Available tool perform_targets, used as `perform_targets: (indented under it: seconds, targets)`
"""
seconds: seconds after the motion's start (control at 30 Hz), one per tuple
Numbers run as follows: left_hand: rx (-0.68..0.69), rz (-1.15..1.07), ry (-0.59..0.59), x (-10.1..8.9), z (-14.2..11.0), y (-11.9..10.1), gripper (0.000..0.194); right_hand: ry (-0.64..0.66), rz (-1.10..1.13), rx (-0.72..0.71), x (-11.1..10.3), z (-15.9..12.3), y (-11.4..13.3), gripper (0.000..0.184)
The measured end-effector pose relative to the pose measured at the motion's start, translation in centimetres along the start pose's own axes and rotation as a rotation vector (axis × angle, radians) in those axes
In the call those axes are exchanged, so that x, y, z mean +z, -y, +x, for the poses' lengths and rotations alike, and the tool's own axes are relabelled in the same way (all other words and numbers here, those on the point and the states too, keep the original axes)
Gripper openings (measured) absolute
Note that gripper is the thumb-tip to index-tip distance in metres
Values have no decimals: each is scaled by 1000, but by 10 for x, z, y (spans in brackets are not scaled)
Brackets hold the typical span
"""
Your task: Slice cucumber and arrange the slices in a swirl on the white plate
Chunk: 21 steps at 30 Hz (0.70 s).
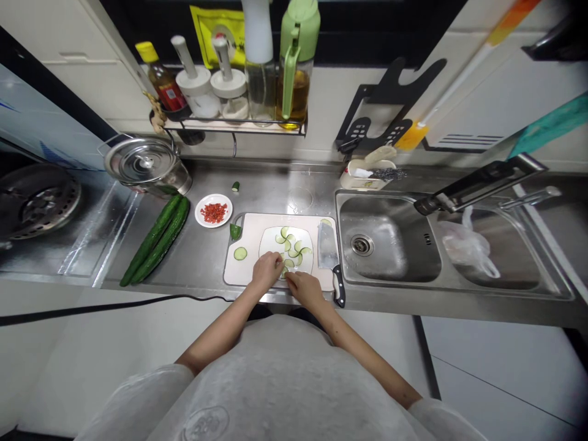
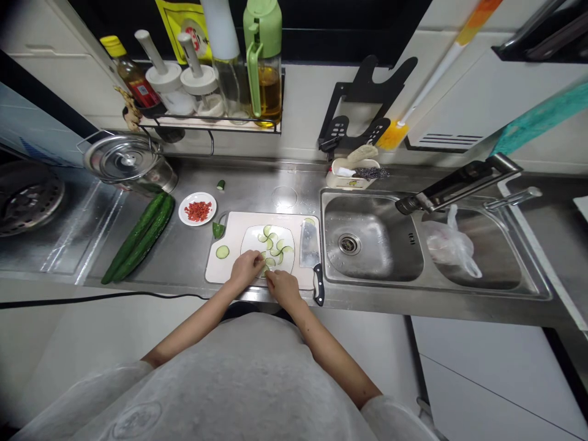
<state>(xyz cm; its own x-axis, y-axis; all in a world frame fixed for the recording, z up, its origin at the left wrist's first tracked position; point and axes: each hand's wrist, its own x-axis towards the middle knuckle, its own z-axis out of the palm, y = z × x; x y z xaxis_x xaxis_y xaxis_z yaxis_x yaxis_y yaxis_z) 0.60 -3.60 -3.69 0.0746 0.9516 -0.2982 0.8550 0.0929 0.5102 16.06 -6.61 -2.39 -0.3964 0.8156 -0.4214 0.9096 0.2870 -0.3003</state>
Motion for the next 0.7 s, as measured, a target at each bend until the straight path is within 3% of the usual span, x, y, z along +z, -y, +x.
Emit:
perform_targets:
  seconds: [0.2,0.43,0.7]
  targets:
    - [5,-1,7,0,0,0,10,5,14,18,0,-1,1,36]
    - [22,-29,-15,0,0,1,9,-78,89,47,-4,-1,-3,37]
    - [77,-101,-89,-1,-2,9,8,-283,123,91,-4,5,-16,34]
